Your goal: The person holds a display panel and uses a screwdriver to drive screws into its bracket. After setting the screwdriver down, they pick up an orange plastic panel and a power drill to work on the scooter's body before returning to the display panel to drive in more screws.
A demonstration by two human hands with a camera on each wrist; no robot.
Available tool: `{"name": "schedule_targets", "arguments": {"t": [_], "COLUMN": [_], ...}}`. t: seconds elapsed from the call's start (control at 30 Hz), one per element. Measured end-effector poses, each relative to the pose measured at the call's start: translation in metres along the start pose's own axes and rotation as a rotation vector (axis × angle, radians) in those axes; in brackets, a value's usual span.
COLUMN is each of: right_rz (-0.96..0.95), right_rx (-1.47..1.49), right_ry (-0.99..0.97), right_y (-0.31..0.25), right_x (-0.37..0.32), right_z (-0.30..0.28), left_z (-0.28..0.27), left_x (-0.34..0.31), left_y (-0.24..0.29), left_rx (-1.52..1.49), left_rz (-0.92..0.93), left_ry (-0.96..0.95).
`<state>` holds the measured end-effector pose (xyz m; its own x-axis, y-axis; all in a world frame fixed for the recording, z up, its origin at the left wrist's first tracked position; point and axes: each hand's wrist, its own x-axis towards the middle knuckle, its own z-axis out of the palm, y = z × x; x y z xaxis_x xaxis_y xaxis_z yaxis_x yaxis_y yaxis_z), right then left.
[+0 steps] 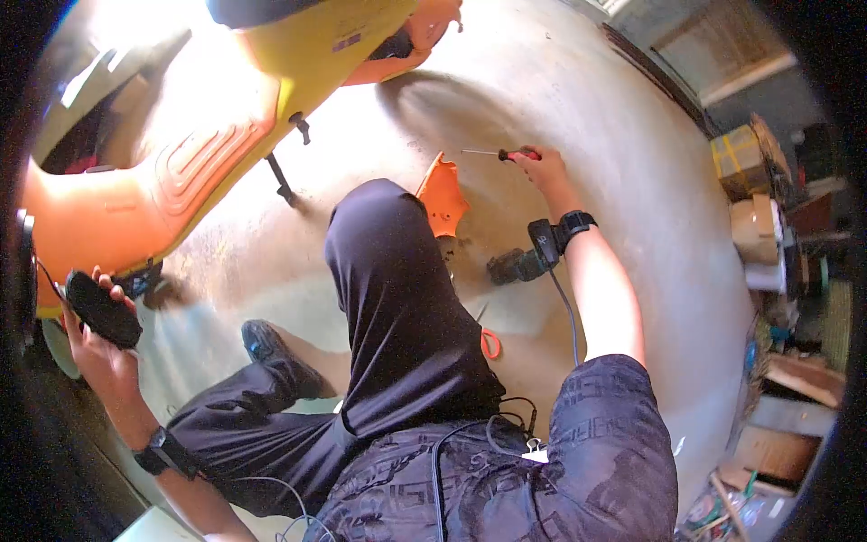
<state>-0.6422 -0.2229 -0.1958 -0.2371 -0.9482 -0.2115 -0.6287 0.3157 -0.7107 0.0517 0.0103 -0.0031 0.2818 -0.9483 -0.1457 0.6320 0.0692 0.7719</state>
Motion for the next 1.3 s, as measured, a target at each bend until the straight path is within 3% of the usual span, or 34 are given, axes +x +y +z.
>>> {"name": "schedule_targets", "arguments": {"t": [0.1, 0.27, 0.57, 0.67, 0.73, 1.07, 1.23, 1.3], "right_rz": [0.006, 0.019, 0.413, 0.429, 0.412, 0.357, 0.203, 0.162], "right_rx": [-0.032, -0.122, 0.071, 0.169, 0.252, 0.269, 0.549, 0.366], "right_ry": [0.069, 0.117, 0.242, 0.260, 0.316, 0.236, 0.496, 0.512], "right_y": [0.042, 0.062, 0.089, 0.082, 0.083, 0.119, 0.079, 0.030], "right_x": [-0.001, -0.019, -0.093, -0.115, -0.119, -0.107, -0.106, -0.111], "right_z": [0.014, 0.060, 0.172, 0.176, 0.179, 0.192, 0.165, 0.124], "left_z": [0.012, 0.017, 0.008, 0.022, 0.014, 0.014, 0.020, 0.032], "left_x": [0.002, 0.006, 0.004, 0.000, 0.001, 0.000, 0.001, 0.000], "left_y": [-0.002, -0.002, -0.007, -0.013, -0.009, -0.008, -0.014, -0.019], "left_rx": [0.021, -0.007, -0.022, 0.000, 0.006, 0.021, -0.003, -0.019], "left_rz": [-0.015, -0.078, -0.123, -0.071, -0.087, -0.118, -0.077, -0.050], "left_ry": [-0.011, -0.136, -0.130, -0.010, -0.041, -0.086, -0.071, -0.050]}}
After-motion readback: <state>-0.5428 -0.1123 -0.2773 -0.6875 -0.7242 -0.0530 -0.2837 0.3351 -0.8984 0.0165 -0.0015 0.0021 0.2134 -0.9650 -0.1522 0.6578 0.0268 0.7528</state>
